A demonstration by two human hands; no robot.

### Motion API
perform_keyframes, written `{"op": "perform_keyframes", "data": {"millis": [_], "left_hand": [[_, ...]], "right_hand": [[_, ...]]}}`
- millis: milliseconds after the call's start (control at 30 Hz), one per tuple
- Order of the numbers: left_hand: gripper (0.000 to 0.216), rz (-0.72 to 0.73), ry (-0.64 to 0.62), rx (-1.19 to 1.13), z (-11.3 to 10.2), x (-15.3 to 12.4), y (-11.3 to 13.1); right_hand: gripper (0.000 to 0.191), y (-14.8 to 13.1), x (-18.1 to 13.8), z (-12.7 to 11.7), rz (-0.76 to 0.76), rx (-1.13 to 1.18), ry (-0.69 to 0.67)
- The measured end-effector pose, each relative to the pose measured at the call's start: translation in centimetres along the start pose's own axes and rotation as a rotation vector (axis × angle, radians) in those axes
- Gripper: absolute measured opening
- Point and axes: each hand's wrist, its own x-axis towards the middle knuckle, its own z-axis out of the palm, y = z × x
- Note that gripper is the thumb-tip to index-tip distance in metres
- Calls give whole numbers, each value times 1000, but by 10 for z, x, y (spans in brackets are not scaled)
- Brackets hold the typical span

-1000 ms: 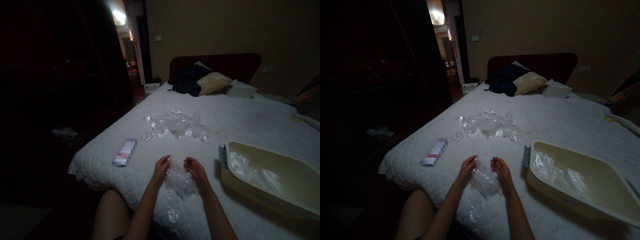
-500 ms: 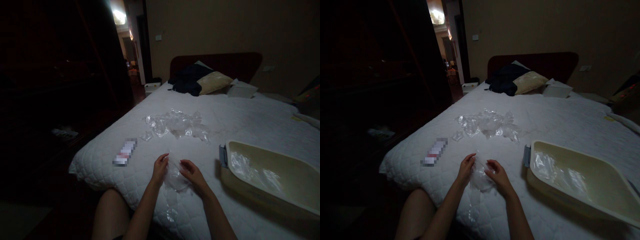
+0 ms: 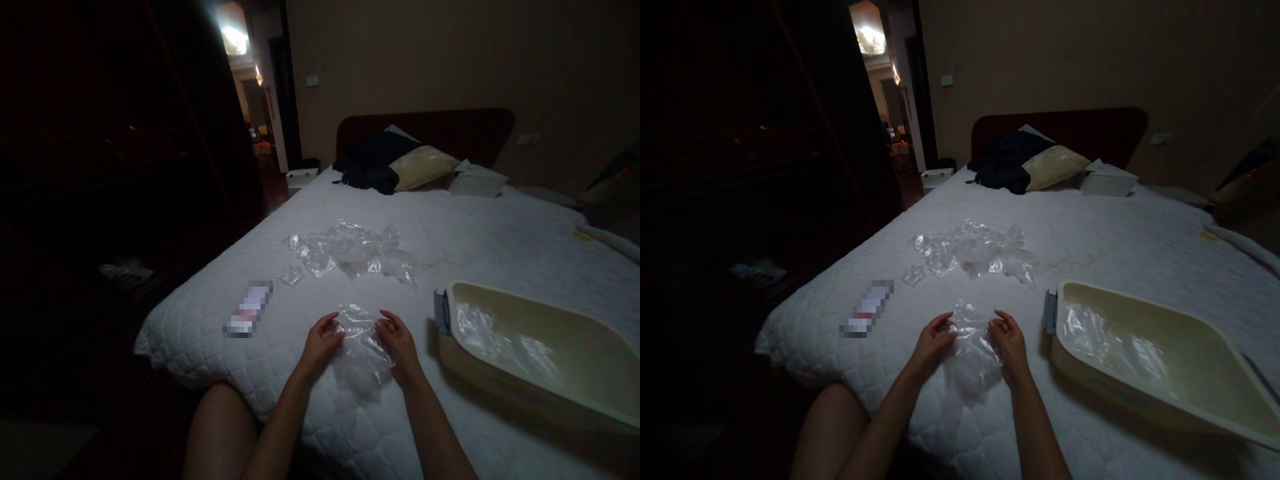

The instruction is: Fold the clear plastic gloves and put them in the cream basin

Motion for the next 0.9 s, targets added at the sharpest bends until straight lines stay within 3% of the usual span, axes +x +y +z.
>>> {"op": "perform_keyframes", "data": {"millis": [100, 433, 600, 767, 900], "left_hand": [[52, -100, -79, 43, -14, -8, 3], [37, -164, -291, 148, -73, -31, 36], [34, -175, -176, 130, -77, -37, 34], [27, -164, -117, 197, -70, -36, 27], [23, -120, -104, 269, -67, -35, 25]], "right_hand": [[43, 1, 3, -2, 22, 18, -18], [40, -2, 3, 3, 55, -56, -87], [38, -14, 13, 9, 55, -150, -136], [34, -25, 50, 12, -154, -375, -142], [30, -14, 68, 8, -292, -523, -88]]}}
